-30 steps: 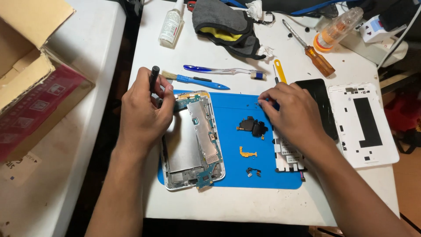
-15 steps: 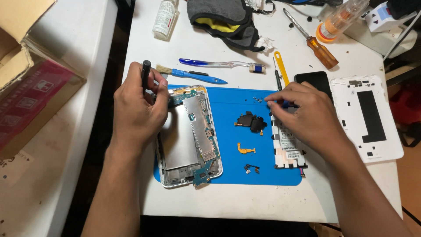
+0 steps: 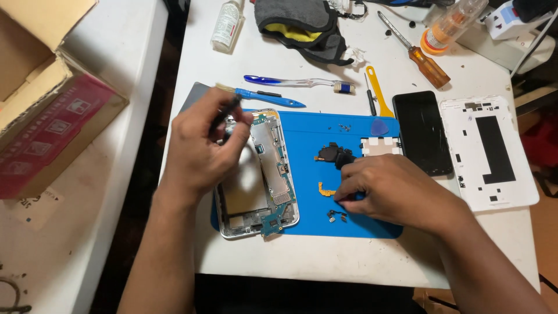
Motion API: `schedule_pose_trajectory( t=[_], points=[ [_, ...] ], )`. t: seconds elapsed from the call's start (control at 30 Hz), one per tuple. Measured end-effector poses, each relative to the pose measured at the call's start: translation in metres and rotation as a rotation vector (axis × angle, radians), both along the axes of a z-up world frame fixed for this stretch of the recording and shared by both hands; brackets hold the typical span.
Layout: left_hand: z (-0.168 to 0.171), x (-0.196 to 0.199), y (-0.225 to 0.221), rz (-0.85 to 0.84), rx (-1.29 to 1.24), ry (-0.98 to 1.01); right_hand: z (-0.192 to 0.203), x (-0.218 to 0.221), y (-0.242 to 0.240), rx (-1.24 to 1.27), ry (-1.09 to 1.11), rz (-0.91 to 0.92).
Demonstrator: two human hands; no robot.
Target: Disassembling a tablet by prying the internal frame and disconnecting components
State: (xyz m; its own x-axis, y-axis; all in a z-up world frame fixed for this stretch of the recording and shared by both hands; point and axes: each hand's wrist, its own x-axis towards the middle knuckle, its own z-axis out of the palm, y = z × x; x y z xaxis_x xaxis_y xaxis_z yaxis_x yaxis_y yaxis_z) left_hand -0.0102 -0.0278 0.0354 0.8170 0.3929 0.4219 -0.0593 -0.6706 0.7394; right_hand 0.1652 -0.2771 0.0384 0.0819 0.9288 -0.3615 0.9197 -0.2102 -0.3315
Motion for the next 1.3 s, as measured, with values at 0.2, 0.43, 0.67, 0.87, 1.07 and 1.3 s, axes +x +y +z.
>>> schedule_pose_trajectory(
  t=[0.2, 0.43, 0.67, 0.87, 1.07, 1.3],
  points=[
    [0.006, 0.008, -0.021, -0.219, 0.075, 0.057, 0.003, -0.01, 0.006, -0.082, -0.007, -0.065],
    [-0.001, 0.01, -0.015, -0.105, 0.08, 0.084, -0.001, 0.006, 0.007, 0.28, 0.07, -0.175],
    [-0.002, 0.007, -0.014, -0.066, 0.127, 0.076, -0.035, 0.03, 0.018, 0.446, -0.141, -0.54],
    [-0.006, 0.009, -0.011, -0.026, 0.006, 0.091, -0.019, 0.033, 0.005, 0.592, -0.083, -0.471],
    [-0.005, 0.01, -0.012, -0.011, -0.001, 0.088, 0.003, 0.01, 0.007, 0.42, 0.052, -0.312],
    [-0.007, 0.01, -0.011, 0.0, -0.007, 0.089, 0.012, -0.008, 0.018, 0.381, 0.08, -0.211]
  ],
)
